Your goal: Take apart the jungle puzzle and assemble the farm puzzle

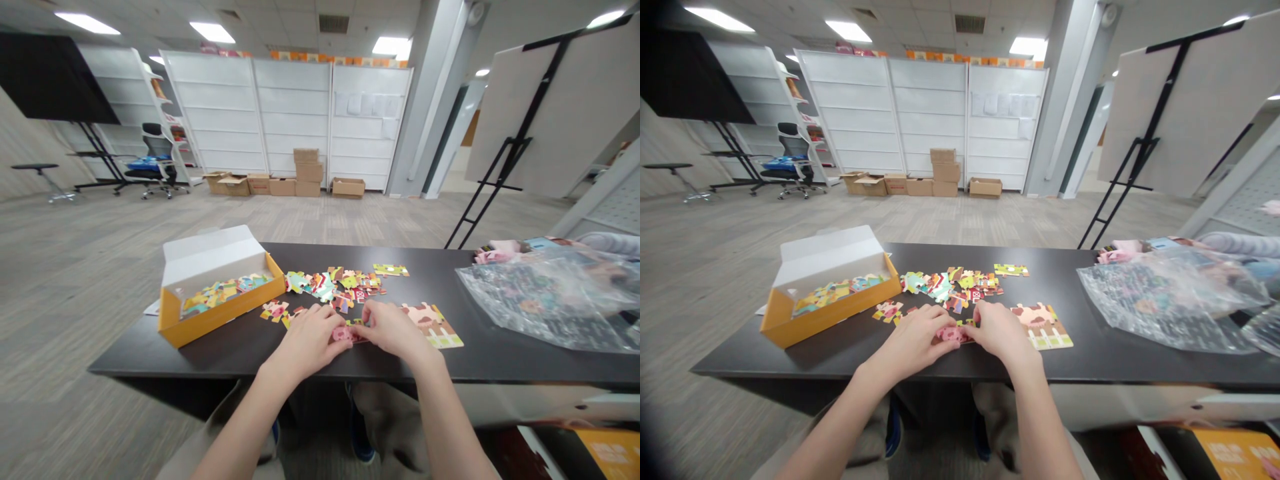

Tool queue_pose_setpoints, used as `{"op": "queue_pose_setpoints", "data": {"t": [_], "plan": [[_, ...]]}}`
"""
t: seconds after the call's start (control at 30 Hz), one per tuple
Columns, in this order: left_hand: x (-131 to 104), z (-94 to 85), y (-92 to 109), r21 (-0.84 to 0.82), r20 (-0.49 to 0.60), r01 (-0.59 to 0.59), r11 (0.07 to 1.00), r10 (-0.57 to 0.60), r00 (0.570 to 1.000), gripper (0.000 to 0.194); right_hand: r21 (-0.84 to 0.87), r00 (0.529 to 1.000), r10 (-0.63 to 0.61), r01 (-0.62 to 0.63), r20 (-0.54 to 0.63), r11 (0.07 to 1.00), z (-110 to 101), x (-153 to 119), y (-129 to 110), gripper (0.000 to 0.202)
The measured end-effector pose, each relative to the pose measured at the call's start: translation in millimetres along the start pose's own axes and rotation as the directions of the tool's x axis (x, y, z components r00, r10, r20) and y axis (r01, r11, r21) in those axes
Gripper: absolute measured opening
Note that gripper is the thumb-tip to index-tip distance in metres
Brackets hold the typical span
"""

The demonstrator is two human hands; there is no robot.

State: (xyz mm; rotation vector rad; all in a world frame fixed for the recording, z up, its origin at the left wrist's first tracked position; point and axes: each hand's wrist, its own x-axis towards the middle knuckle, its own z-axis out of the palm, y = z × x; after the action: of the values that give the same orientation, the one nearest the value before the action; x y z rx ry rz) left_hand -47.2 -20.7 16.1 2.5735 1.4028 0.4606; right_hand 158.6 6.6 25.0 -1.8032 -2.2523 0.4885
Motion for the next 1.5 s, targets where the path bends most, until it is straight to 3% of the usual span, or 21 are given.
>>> {"op": "queue_pose_setpoints", "data": {"t": [0.1, 0.23, 0.43, 0.7, 1.2, 1.5], "plan": [[2, 3.7, 2, 0.015, -0.011, -0.018, 1.0, 0.018, 1.0, 0.02, 0.089, 1.0, 0.002, 0.0, -0.012, 0.996, -11, -4, 10, 0.02], [1, 0.8, 1, -0.061, 0.005, -0.04, 0.997, 0.041, 0.999, 0.019, 0.151, 0.988, 0.096, -0.076, -0.124, 0.986, -27, -9, 43, 0.019], [-6, -4.2, -3, -0.173, 0.049, -0.058, 0.983, 0.067, 0.997, 0.016, 0.171, 0.987, 0.156, -0.16, 0.035, 0.972, -33, -15, 75, 0.017], [-6, -4.3, -4, -0.236, 0.053, -0.016, 0.972, 0.03, 0.998, 0.017, 0.241, 0.99, 0.05, -0.082, 0.134, 0.967, -17, -10, 81, 0.023], [3, 5.0, -4, -0.364, 0.041, -0.049, 0.93, 0.069, 0.997, 0.019, 0.195, 0.986, 0.105, -0.129, 0.127, 0.972, -19, -9, 64, 0.019], [16, 16.1, 16, -0.313, -0.013, -0.106, 0.944, 0.108, 0.994, 0.024, 0.178, 0.99, 0.083, -0.102, 0.111, 0.979, -18, -8, 65, 0.02]]}}
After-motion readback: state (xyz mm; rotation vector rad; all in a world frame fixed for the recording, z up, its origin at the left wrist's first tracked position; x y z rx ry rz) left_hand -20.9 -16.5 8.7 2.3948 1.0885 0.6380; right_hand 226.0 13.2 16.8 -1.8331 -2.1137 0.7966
